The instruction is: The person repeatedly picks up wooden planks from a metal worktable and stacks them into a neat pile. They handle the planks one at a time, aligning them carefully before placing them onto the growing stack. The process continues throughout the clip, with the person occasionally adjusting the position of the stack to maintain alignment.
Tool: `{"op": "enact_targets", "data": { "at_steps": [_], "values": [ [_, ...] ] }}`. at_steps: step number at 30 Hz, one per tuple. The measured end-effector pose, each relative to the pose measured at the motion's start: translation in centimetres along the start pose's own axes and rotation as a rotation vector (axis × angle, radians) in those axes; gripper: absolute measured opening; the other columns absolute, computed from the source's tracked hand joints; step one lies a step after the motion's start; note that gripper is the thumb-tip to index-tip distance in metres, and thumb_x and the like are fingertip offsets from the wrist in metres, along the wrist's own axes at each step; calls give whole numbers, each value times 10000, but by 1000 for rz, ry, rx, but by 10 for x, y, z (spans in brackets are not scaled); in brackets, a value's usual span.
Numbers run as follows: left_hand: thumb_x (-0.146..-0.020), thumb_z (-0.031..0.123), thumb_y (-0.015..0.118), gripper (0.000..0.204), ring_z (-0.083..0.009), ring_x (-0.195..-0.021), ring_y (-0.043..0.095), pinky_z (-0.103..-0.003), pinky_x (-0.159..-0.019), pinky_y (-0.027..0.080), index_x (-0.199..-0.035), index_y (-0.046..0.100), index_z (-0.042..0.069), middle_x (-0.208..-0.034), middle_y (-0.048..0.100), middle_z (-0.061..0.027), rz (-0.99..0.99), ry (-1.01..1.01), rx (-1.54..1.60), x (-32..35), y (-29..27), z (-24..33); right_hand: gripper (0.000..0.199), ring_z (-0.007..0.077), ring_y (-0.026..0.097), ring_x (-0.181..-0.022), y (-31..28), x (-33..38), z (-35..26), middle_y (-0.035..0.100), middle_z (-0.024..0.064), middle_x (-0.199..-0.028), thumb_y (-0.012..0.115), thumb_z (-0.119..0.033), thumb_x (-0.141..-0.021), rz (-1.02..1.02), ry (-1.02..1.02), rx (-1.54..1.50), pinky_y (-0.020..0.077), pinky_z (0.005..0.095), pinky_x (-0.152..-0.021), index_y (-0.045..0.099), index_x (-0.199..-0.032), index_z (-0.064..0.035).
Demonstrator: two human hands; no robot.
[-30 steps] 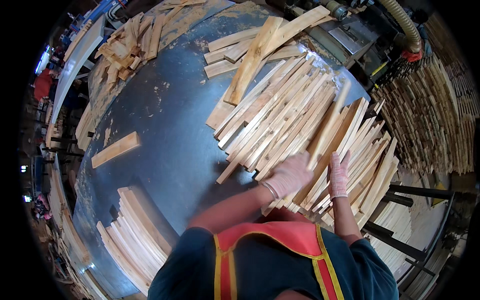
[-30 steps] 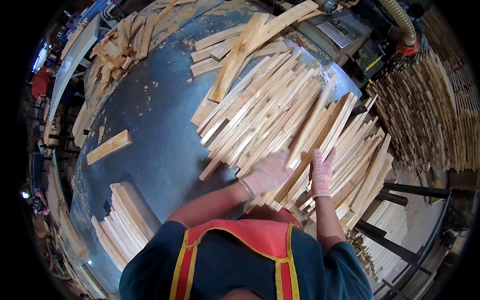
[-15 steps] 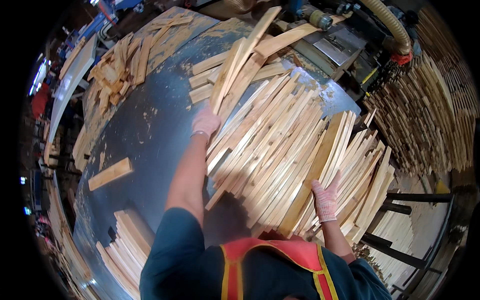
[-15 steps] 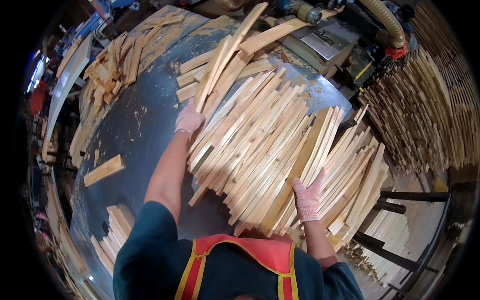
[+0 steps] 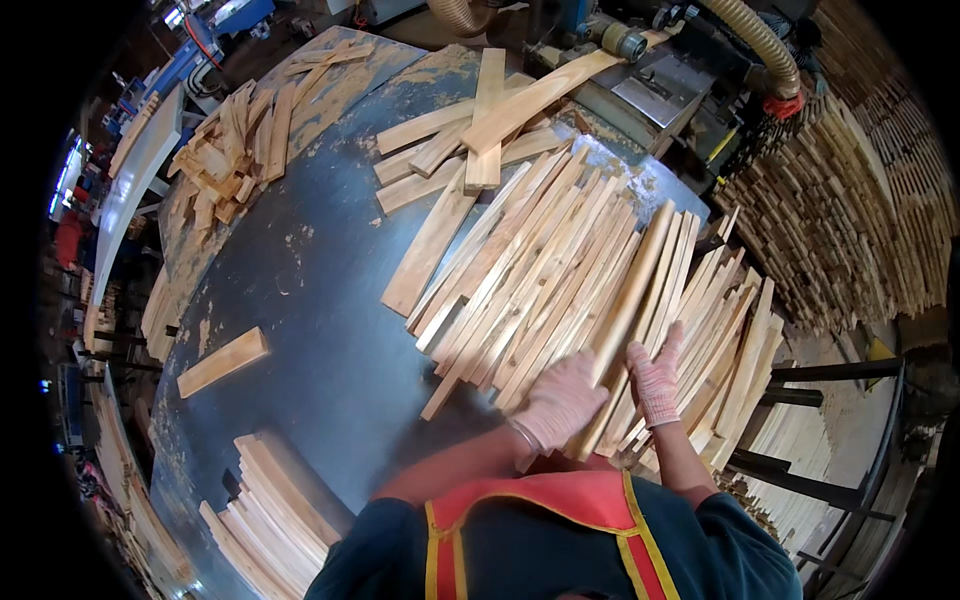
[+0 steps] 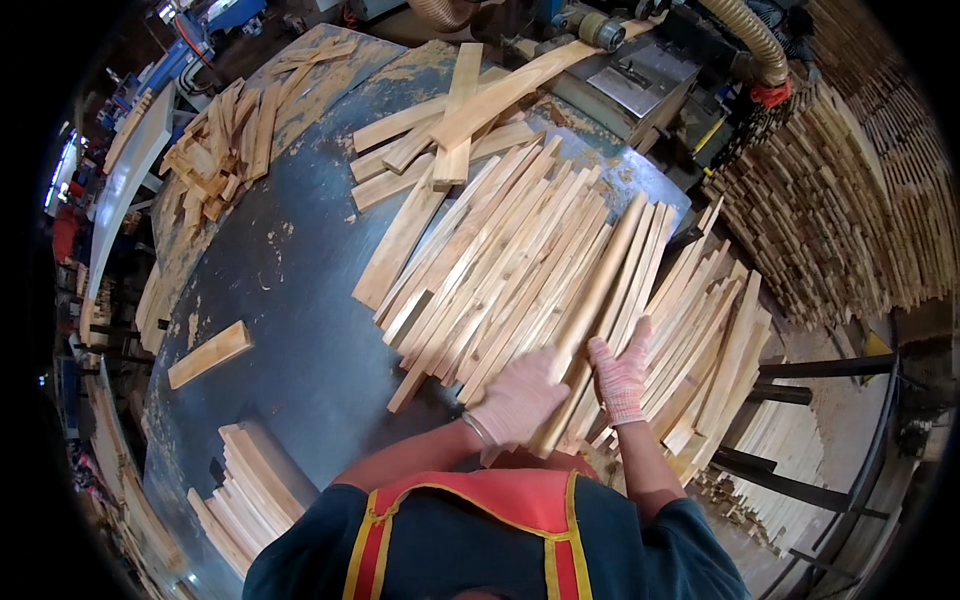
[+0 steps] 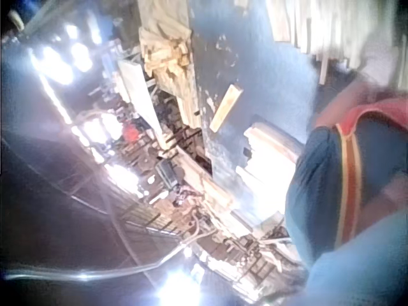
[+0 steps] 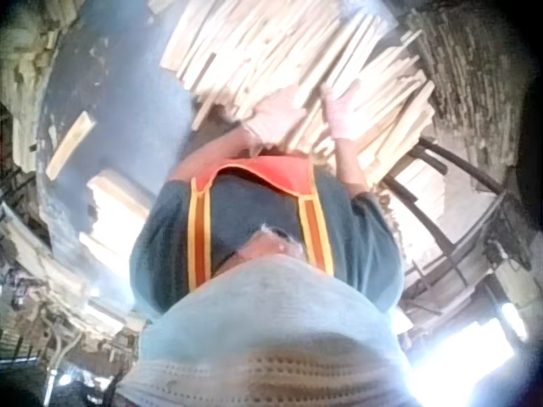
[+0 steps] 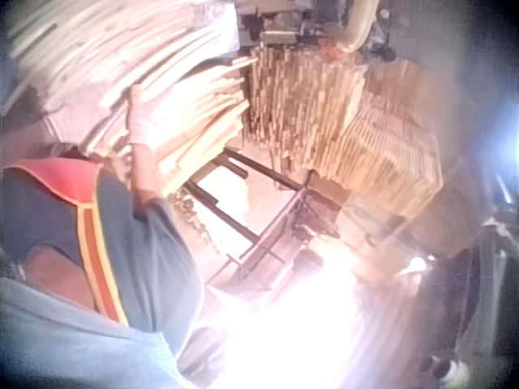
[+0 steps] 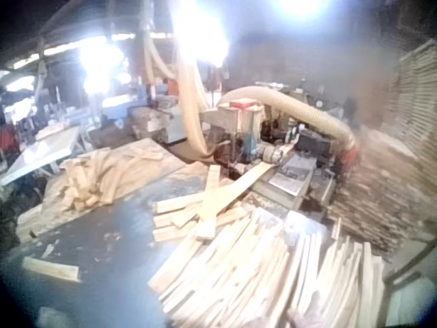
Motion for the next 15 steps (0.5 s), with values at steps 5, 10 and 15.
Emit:
{"op": "enact_targets", "data": {
  "at_steps": [5, 10, 15],
  "values": [
    [-1025, 400, 571, 581, -349, -1402, 521, -462, -1178, 412, -1510, 526, 82, -1478, 569, -209, 141, 277, -53, -16, -36, -27, 1181, 399, 317, -1547, 2, 5, -22, 301, 279, -1668, 878, -444, -797, -15, -63, 298, 297, 427, -1258, 209, -1649, 26],
    [-943, 516, 653, 802, -349, -1504, 395, -452, -1234, 333, -1562, 456, 47, -1617, 449, -180, 662, -294, -344, -87, -180, -163, 1203, 403, 338, -1533, 2, 8, -24, 326, 280, -1653, 902, -451, -759, 29, -67, 252, 309, 426, -1251, 241, -1635, 40],
    [-824, 599, 718, 1050, -325, -1566, 285, -479, -1249, 287, -1637, 323, 65, -1694, 329, -156, 454, -596, -400, -135, -262, -217, 1235, 408, 339, -1527, 3, 6, -20, 332, 285, -1641, 922, -458, -727, 9, -94, 272, 302, 444, -1254, 245, -1634, 37]
  ]
}}
Point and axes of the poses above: each hand's wrist, its own x-axis away from the middle knuckle, its own y-axis out of the palm, z = x × y, the point moved 4 cm from there along -x, towards the middle knuckle
